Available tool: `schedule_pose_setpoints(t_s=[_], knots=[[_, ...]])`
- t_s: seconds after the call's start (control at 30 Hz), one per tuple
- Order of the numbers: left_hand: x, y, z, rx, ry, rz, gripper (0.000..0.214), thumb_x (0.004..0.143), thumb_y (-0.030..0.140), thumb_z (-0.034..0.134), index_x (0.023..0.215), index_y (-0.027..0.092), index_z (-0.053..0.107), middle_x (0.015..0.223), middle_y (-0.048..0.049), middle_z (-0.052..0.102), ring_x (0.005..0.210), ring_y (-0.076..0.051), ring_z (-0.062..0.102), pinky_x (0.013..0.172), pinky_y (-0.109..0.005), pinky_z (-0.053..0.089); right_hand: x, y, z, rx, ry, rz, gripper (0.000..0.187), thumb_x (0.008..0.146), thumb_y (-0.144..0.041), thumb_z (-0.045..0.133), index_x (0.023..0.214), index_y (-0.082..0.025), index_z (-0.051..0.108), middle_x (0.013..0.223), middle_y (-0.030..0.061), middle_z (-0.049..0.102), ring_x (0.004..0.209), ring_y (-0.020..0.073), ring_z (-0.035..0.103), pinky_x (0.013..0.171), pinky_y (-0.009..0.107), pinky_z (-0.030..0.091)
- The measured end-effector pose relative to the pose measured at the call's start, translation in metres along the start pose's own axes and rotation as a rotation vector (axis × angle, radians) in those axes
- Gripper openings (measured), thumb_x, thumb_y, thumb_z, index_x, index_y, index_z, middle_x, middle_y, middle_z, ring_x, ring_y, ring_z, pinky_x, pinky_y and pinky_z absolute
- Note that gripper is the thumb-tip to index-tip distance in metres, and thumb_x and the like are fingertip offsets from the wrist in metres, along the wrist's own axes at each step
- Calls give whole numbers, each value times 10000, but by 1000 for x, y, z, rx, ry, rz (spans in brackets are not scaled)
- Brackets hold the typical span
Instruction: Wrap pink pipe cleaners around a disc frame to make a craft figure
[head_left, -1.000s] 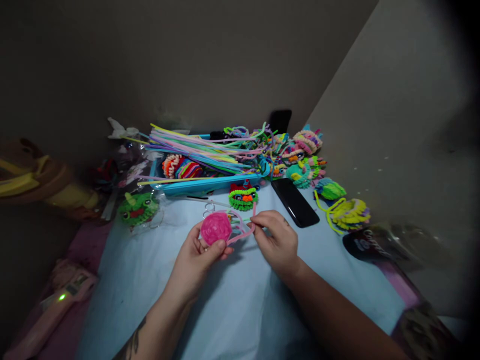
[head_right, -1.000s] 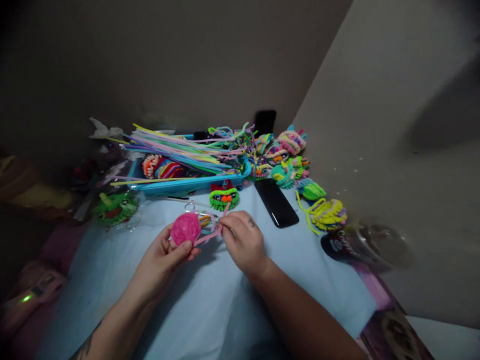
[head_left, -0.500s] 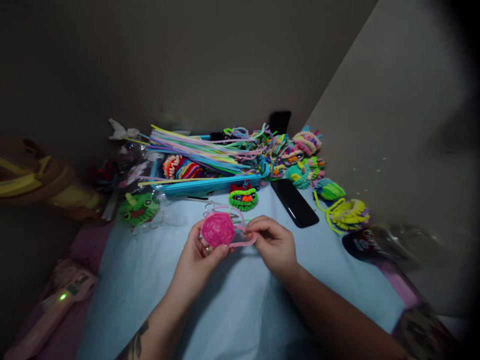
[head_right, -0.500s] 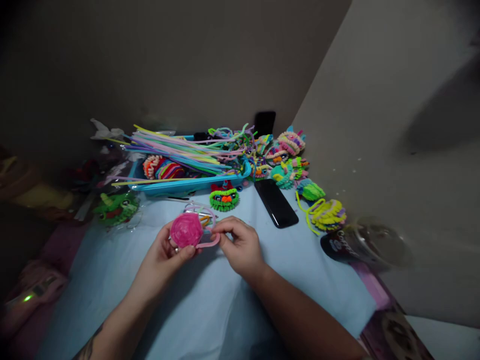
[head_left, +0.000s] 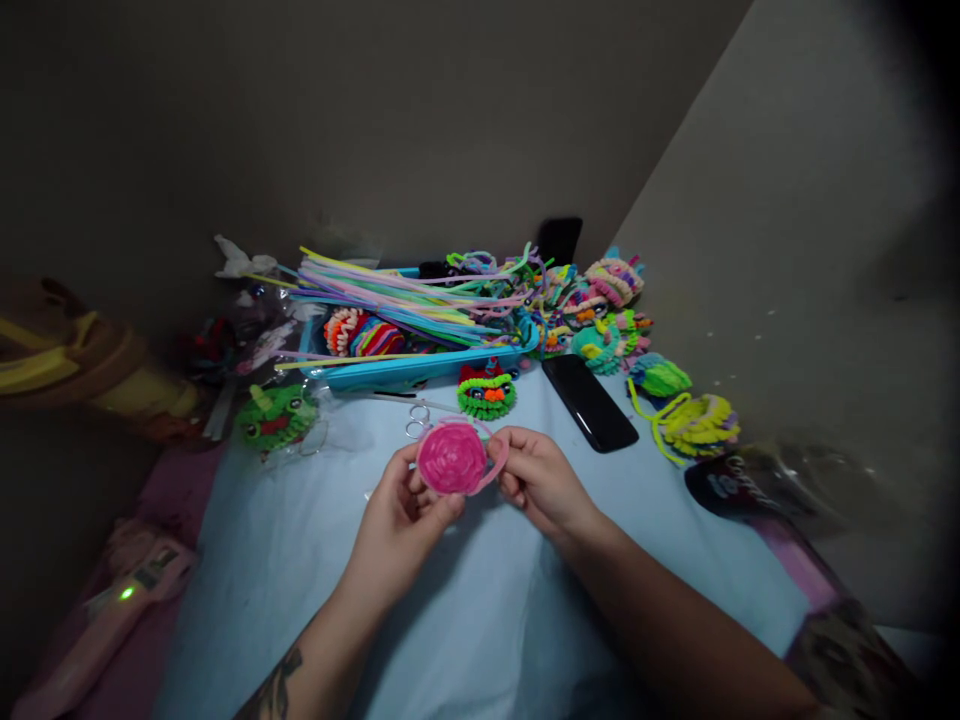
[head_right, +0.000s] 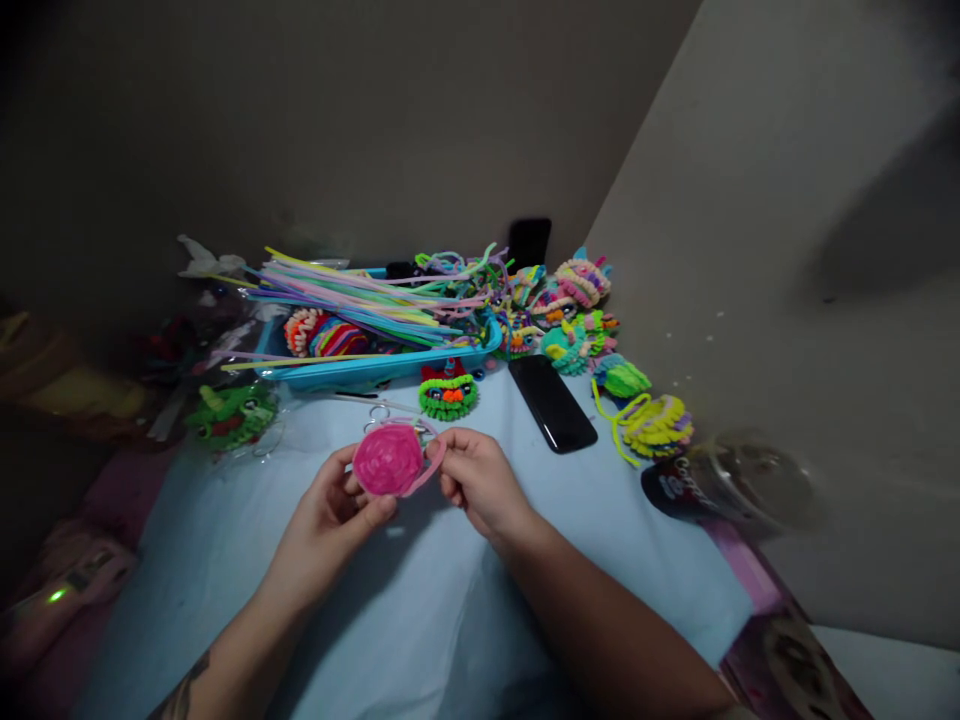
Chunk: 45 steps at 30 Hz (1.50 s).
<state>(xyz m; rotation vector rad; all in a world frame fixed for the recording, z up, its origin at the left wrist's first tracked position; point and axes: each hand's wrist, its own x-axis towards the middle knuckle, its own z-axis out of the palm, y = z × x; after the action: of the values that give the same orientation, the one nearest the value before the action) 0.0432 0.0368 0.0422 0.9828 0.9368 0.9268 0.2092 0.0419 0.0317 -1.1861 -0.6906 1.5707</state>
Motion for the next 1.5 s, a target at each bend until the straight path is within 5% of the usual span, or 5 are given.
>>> schedule_pose_setpoints(t_s=[0.2,0.4,0.77,1.0,1.5], knots=[[0,1,-1,66,76,60,418,710,266,732,1067,198,525,971,-30,656,815,-121,610,687,-199,473,-3,0,2,-207,3,-124,169,704,-319,669,663,-174,592,443,-72,487,369,49,389,370,161,291],[1,3,-2,62,109,4,362,715,292,728,999,174,537,787,6,666,654,-89,578,594,-174,450,-6,2,-2,-410,129,-593,80,787,-243,625,728,-190,639,758,14,621,743,129,582,670,234,457],[1,0,-1,80,87,28,345,725,281,719,1004,174,545,829,-4,677,705,-96,596,627,-174,450,-4,7,4,-338,55,-418,138,838,-307,533,759,-195,521,654,-27,557,527,84,466,501,201,381],[2,-2,-2,48,109,46,325,715,265,720,969,182,535,819,2,680,713,-108,615,646,-192,459,-4,-1,3,-482,88,-466,130,735,-284,632,656,-184,607,782,17,515,741,139,511,629,243,417],[4,-4,-3,40,209,32,313,657,258,758,869,167,547,784,15,660,708,-108,598,661,-202,448,-4,14,12,-318,-99,-282,188,718,-191,646,887,-210,566,835,-16,621,745,119,574,671,234,455]])
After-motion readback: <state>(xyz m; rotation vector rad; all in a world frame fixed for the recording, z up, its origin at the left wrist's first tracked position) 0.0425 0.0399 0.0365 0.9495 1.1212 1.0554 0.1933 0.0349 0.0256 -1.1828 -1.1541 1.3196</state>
